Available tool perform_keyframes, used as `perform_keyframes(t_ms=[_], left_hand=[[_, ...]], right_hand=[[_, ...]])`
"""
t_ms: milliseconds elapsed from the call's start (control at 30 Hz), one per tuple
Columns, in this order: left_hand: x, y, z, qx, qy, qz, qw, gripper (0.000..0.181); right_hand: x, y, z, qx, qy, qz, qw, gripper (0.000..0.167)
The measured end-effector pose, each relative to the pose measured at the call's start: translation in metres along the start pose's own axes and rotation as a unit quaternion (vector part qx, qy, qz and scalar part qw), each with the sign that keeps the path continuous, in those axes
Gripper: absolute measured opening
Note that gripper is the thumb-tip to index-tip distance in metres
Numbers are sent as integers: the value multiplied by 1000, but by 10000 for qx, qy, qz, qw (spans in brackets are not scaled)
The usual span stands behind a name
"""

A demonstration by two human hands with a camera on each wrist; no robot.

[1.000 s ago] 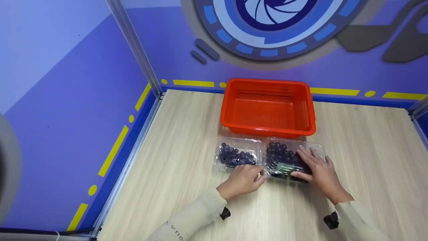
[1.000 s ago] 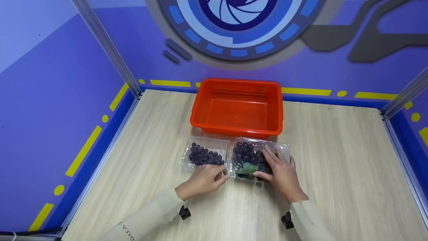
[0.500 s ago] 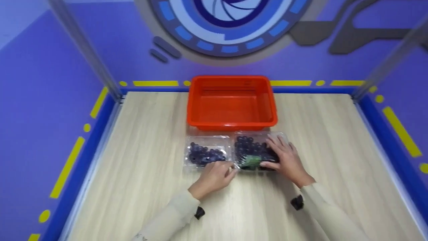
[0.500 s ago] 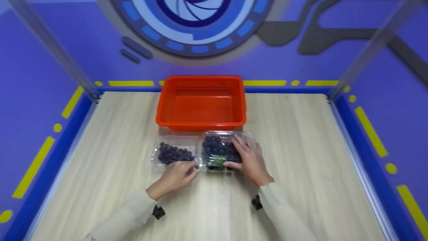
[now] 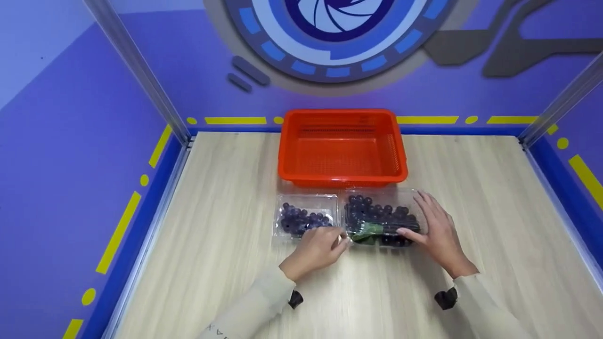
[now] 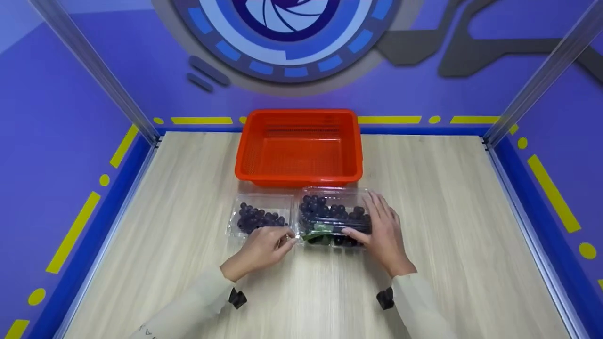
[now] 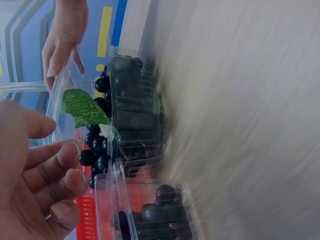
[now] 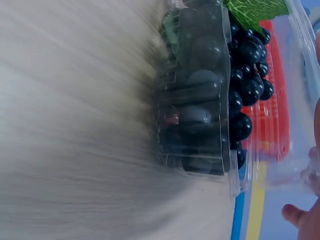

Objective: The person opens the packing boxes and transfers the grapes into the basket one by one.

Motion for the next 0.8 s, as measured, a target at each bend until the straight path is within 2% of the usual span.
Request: perform_keyframes(t_ms=[133, 333, 533, 800], left_hand=[[1, -5, 2, 26, 55, -48, 10000, 19], [4, -12, 1, 58, 101, -140, 9998, 19], [8, -18, -1, 43, 121, -172, 9998, 18], [13, -23, -2, 207, 120, -153, 9996, 21]], right_hand=[[-3, -5, -3, 311, 227, -163, 9991, 95], [-10, -7, -10, 474, 478, -249, 9974, 98], [-18, -9, -15, 540, 967, 90, 9938, 101], [-28, -11, -20, 740, 1597, 601, 9826, 97]])
Point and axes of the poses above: each hand's wrist, its own x-axis towards the middle knuckle, its own y-axis out of the palm, z = x × y, the point moved 1 cm from there along x, towards the middle knuckle, and after that the axes turned 6 degrees about z, right-handed, at the moved point
